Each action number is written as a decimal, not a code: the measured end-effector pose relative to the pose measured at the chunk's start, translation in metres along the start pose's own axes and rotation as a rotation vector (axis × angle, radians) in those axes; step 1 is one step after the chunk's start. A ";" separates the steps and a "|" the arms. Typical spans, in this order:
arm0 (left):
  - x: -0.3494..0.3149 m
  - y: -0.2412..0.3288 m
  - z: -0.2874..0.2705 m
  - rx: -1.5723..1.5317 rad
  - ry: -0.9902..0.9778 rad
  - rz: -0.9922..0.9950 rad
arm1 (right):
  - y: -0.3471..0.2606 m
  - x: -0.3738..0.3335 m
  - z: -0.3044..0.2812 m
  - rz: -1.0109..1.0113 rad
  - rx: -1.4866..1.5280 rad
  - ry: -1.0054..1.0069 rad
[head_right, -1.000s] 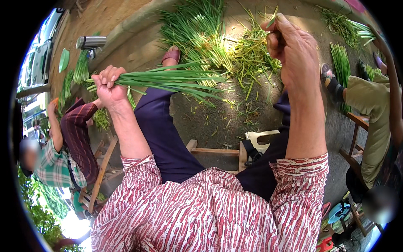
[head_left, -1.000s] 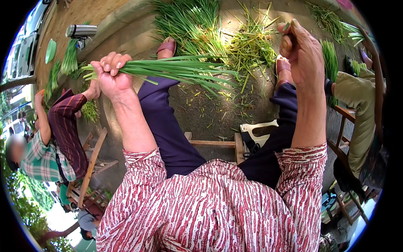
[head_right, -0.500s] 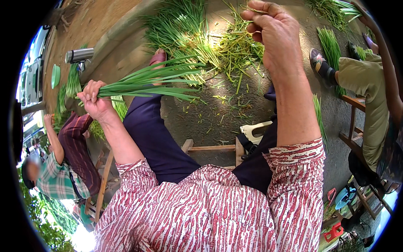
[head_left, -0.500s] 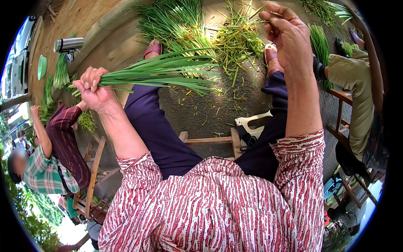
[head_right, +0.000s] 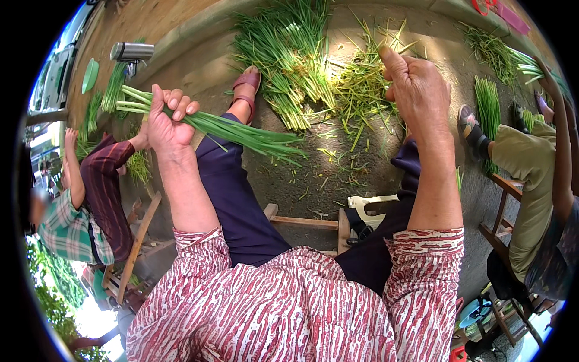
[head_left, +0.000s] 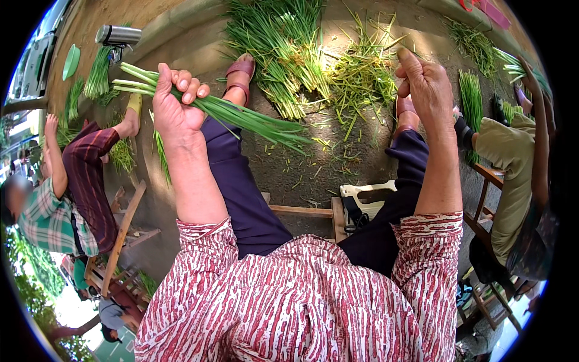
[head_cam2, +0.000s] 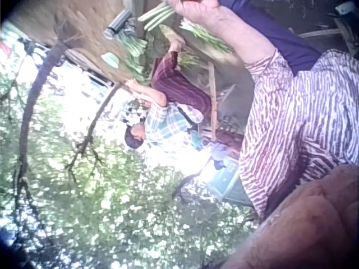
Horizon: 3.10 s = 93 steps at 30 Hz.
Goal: The person holds a bunch of green onion stalks by hand and peels off the dry or discolored outer layers from individual stalks, discarding the scraps onto the ground.
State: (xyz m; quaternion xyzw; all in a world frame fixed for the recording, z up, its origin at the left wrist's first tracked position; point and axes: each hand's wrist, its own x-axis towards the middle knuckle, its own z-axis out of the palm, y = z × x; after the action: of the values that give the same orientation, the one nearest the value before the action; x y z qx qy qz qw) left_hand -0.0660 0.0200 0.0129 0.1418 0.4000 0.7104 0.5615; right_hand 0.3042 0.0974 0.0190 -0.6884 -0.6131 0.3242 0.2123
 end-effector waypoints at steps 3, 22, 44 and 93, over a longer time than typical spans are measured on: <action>-0.002 0.000 0.000 -0.034 -0.008 -0.009 | 0.015 0.003 0.008 -0.212 -0.088 0.087; -0.030 -0.033 0.034 -0.030 -0.005 -0.137 | 0.110 0.095 0.202 0.107 -0.038 -0.400; -0.063 -0.019 0.035 -0.021 -0.001 -0.165 | 0.107 0.104 0.317 0.006 -0.228 -0.295; -0.063 -0.025 0.038 -0.005 -0.052 -0.191 | 0.174 -0.013 0.254 0.207 -0.172 -0.054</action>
State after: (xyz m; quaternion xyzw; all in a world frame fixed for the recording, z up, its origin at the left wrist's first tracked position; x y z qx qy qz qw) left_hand -0.0028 -0.0209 0.0348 0.1201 0.3952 0.6507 0.6372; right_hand 0.2470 0.0304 -0.2762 -0.7548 -0.5698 0.3089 0.1011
